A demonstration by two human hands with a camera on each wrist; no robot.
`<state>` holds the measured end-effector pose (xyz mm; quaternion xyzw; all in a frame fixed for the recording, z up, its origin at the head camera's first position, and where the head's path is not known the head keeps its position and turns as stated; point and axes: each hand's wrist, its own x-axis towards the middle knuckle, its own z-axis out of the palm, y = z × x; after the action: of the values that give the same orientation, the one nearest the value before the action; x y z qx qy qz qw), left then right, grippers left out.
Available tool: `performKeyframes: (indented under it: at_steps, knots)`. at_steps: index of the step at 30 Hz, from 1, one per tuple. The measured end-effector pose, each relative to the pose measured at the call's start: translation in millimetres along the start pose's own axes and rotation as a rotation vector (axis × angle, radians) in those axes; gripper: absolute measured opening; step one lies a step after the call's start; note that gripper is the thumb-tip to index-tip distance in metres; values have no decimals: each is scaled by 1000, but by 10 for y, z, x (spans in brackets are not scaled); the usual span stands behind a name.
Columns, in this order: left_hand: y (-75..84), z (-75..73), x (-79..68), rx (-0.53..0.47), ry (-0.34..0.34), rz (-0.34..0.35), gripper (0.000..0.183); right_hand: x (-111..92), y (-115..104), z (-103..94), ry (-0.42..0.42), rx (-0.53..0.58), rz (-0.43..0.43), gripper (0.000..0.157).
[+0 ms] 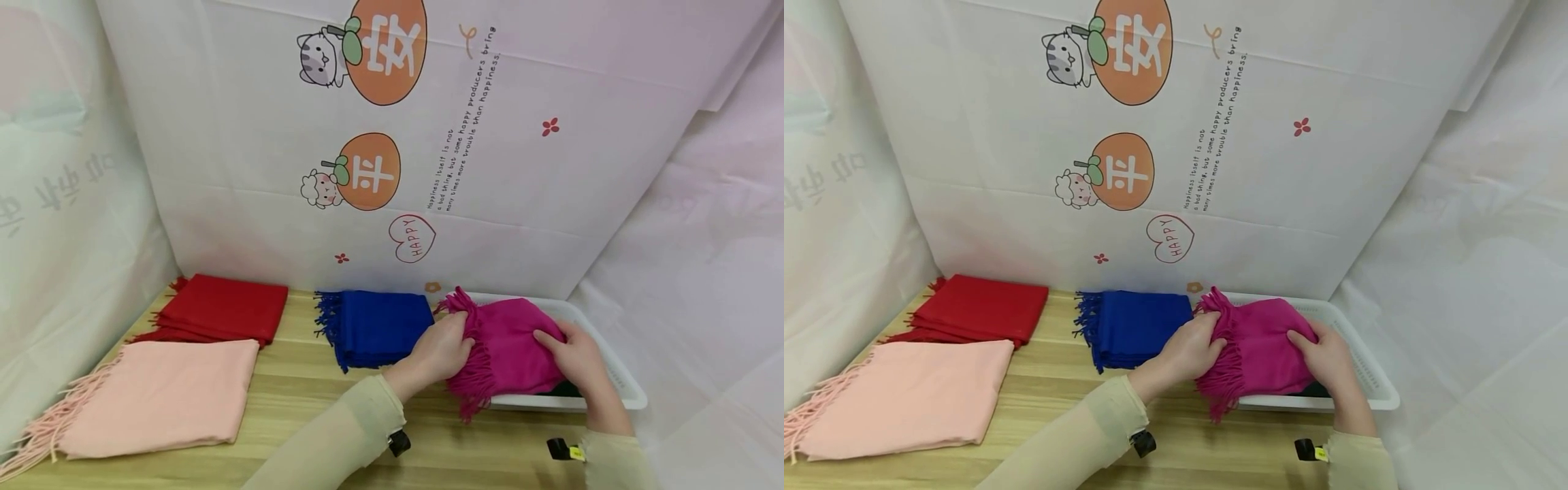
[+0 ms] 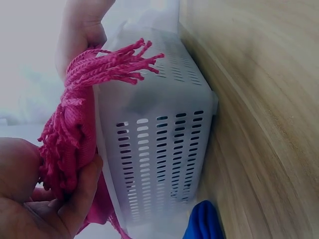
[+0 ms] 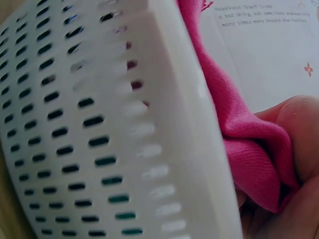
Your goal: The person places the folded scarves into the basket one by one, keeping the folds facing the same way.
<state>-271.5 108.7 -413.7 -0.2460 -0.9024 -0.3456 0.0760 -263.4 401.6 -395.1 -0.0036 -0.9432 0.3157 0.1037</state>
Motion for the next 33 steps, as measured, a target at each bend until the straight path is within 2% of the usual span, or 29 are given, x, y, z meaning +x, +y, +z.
performKeyframes:
  at_steps: [5,12,18,22,28,33]
  knots:
    - [22,33,41,40,2,31,40,-7,82,1,29,-5,6,48]
    - [64,86,131,134,-23,40,48,17,177,-39,22,-1,30,52]
    - [119,108,181,241,-23,154,37,65,281,-72,56,-34,16,46]
    - [148,147,209,266,-19,192,30,88,355,-94,55,-48,13,45]
    - [145,262,285,323,-33,213,29,102,433,-122,67,-76,23,50]
    - [153,323,344,364,-56,194,26,120,495,-133,72,-85,25,52]
